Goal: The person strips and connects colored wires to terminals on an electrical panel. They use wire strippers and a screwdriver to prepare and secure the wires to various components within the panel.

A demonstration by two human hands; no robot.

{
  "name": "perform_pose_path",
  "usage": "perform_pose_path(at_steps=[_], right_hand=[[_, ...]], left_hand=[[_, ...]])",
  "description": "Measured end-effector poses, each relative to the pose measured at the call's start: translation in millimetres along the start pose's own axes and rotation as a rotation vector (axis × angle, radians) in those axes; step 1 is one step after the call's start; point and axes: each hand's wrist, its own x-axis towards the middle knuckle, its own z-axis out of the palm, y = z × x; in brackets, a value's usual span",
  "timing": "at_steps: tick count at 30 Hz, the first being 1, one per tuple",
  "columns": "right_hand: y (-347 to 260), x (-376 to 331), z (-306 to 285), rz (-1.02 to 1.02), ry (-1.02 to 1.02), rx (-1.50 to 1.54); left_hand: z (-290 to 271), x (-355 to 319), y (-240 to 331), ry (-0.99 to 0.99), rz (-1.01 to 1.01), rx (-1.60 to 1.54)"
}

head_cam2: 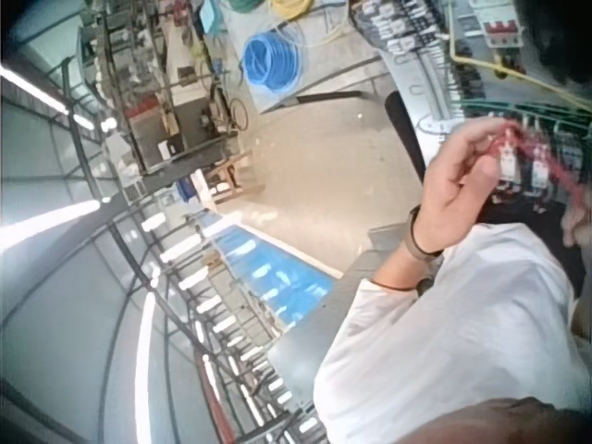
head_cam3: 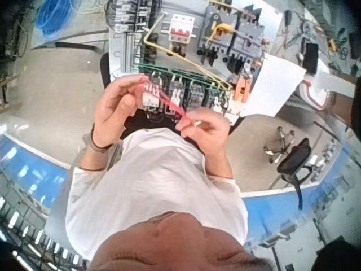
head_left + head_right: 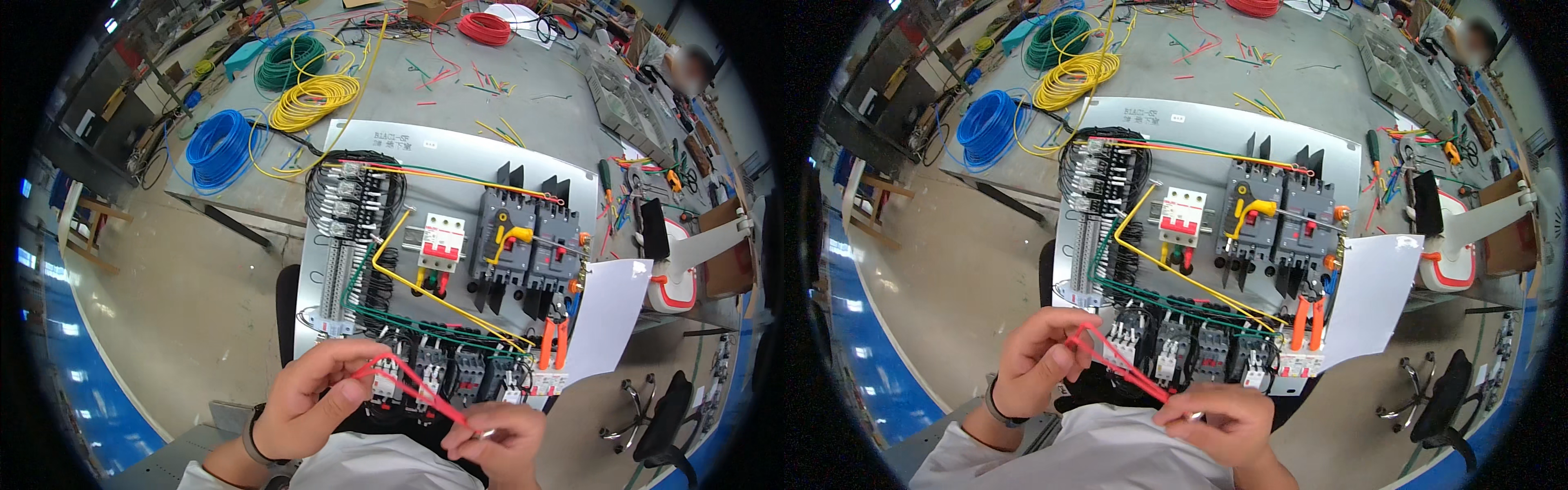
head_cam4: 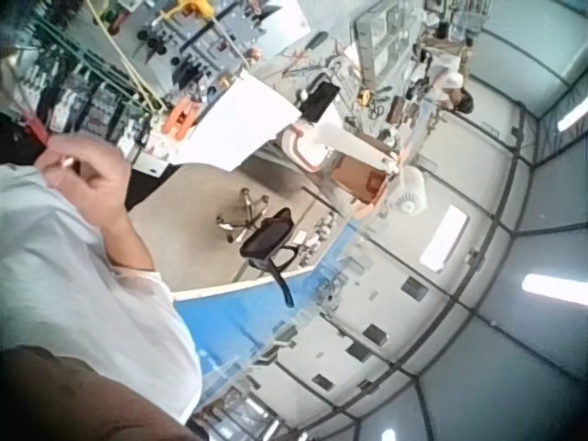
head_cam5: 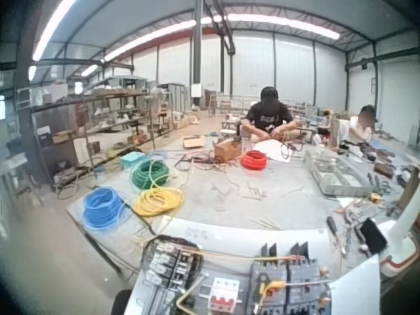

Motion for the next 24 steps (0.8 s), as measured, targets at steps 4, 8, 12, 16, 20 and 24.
perform_pose_path(at_steps=[4, 8, 12, 16, 20, 24], right_hand=[[-7.2, 13.8, 5.1, -0.020, -0.252, -0.103], [-1.7, 17.8, 8.0, -0.034, -0.307, -0.056], [-3.5, 19.7, -5.2, -0.029, -0.277, -0.123], [3.7, 48.9, -28.0, -0.088, 0.106, -0.698], [9.7, 77.9, -36.5, -0.250, -0.001, -1.197], [16.1, 108.4, -18.1, -0.179, -0.200, -1.167]], left_hand=[[-0.4, 4.2, 5.9, 0.049, 0.109, 0.261], [-11.4, 3.4, 9.3, 0.036, 0.161, 0.420], [-27.8, -11.4, 15.2, 0.021, -0.037, 0.128], [-39.3, -17.9, 20.0, 0.064, 0.069, 0.287], [-43.9, -30.0, 27.4, 0.003, -0.065, 0.362], [-55.6, -44.9, 15.0, 0.024, -0.139, 0.198]])
